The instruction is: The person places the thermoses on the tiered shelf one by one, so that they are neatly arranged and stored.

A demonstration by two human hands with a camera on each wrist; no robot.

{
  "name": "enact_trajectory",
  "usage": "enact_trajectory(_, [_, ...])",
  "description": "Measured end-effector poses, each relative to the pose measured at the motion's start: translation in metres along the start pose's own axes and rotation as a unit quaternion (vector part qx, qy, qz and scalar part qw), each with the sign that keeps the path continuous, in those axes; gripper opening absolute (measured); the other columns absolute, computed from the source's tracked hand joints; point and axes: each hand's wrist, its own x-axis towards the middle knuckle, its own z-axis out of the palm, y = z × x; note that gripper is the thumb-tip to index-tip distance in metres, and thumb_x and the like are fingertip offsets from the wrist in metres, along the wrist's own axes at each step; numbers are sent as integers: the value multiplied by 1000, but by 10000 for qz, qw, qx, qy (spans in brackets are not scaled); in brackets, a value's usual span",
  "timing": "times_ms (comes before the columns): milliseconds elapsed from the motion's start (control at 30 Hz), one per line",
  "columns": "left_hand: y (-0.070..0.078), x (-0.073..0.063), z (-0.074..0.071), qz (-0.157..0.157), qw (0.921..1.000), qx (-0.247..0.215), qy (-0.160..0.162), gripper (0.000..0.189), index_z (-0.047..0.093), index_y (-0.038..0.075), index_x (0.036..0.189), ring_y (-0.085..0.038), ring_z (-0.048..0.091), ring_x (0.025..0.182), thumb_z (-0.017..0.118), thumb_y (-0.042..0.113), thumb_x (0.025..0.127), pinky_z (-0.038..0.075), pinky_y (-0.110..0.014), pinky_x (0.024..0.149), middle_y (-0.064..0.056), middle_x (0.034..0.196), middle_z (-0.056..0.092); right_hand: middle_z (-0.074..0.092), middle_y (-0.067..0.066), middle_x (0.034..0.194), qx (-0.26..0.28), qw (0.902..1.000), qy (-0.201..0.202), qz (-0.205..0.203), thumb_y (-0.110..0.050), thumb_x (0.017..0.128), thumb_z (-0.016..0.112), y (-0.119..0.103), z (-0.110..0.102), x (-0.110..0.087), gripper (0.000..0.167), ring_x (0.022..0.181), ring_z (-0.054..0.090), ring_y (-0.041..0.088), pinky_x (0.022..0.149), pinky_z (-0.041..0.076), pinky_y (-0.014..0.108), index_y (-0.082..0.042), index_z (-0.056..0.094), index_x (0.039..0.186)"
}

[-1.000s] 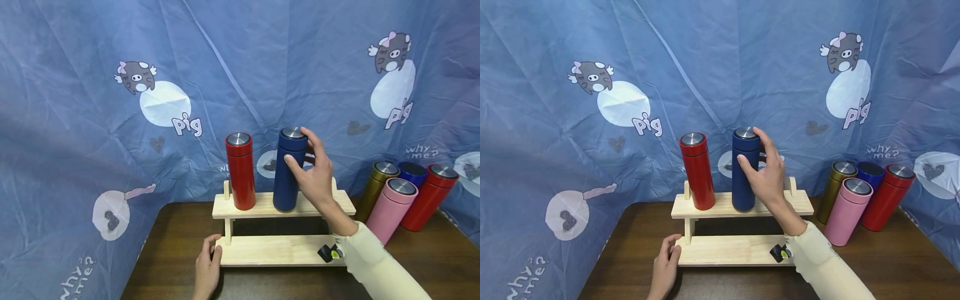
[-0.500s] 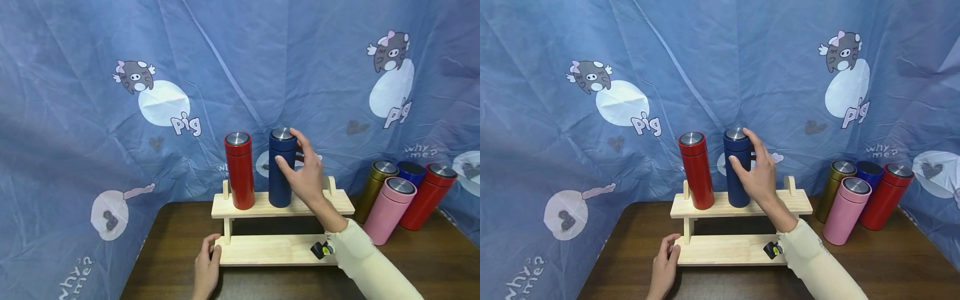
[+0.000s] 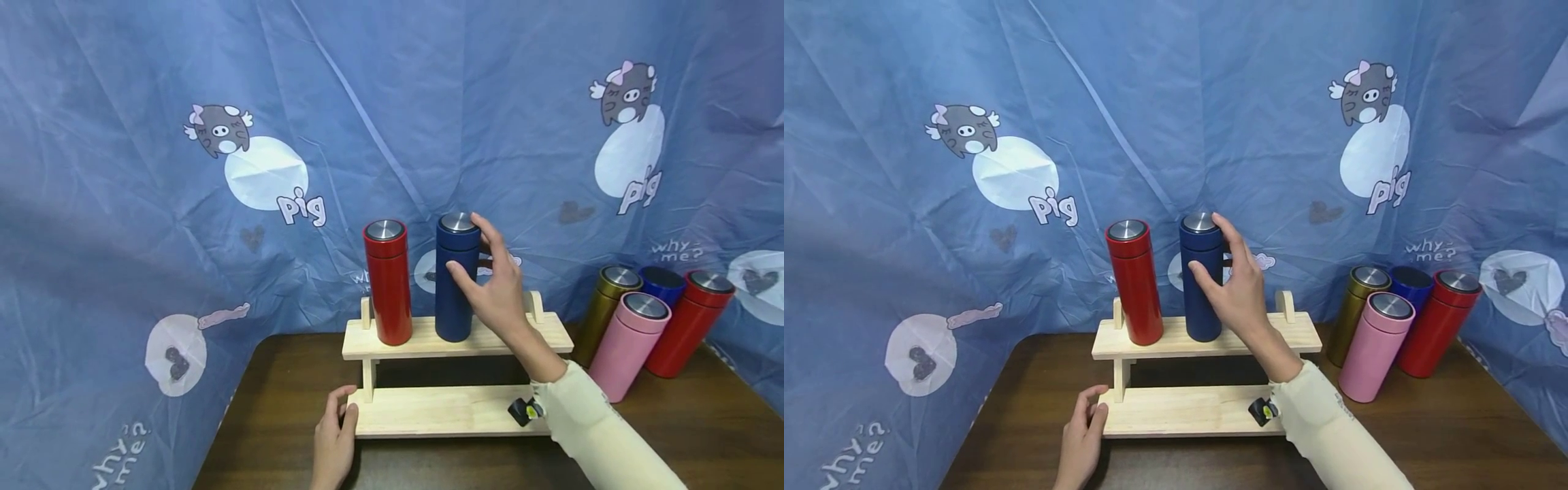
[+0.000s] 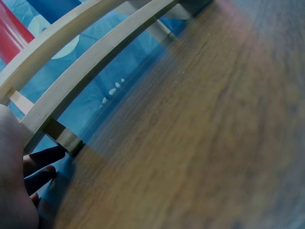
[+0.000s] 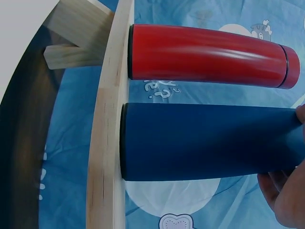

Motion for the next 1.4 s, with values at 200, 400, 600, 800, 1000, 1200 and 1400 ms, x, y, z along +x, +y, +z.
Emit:
enact_trajectory(200, [-2, 1, 1, 68, 10000, -8, 45, 27, 66, 17, 138, -16, 66, 97, 64, 15, 111, 46, -39, 84, -7, 119, 77, 70, 21, 137, 55, 9994, -274, 186, -12, 97, 86, -1, -4, 0, 89, 122, 67, 35, 98, 56, 55, -24, 40, 172])
enact_trajectory(400, [-2, 1, 1, 8, 10000, -3, 29, 28, 66, 18, 138, -12, 58, 85, 64, 16, 110, 42, -34, 78, 2, 88, 67, 68, 23, 138, -87, 9983, -458, 340, -15, 97, 85, -3, -12, -5, 94, 123, 67, 38, 102, 54, 56, -26, 34, 175])
enact_trajectory(600, [-1, 0, 2, 38, 10000, 40, 11, 28, 65, 17, 139, -12, 56, 82, 64, 16, 111, 42, -34, 77, 4, 79, 57, 67, 23, 144, -241, 9988, -389, 167, -13, 95, 86, -1, -17, -15, 98, 129, 65, 38, 103, 52, 55, -21, 31, 176])
enact_trajectory(800, [0, -1, 2, -1, 9999, 97, 55, 28, 66, 17, 138, -14, 68, 100, 64, 15, 111, 49, -40, 86, -3, 113, 77, 64, 23, 149, -375, 9988, -289, -90, -8, 92, 88, 2, -23, -30, 99, 134, 63, 40, 105, 51, 56, -15, 33, 174])
enact_trajectory(1000, [-6, -1, 6, 357, 9986, 252, 306, 26, 67, 16, 135, -15, 67, 94, 63, 15, 109, 49, -38, 80, -8, 103, 78, 65, 20, 148, -612, 9979, -176, -131, -2, 89, 91, 5, -39, -51, 99, 135, 62, 38, 109, 46, 40, -16, 40, 172])
enact_trajectory(1200, [-12, -1, 9, 577, 9966, 306, 510, 26, 68, 17, 133, -16, 71, 95, 65, 14, 107, 50, -38, 79, -8, 106, 82, 67, 18, 143, -771, 9970, 16, -26, 3, 84, 92, 8, -59, -72, 98, 131, 63, 34, 110, 40, 23, -18, 47, 169])
enact_trajectory(1400, [-9, 1, 6, 130, 9994, 210, 224, 28, 66, 16, 136, -23, 71, 100, 64, 13, 108, 51, -44, 86, -9, 107, 82, 69, 17, 139, -1036, 9943, 264, 5, 5, 82, 92, 12, -80, -84, 91, 130, 60, 16, 111, 38, 17, -14, 55, 163])
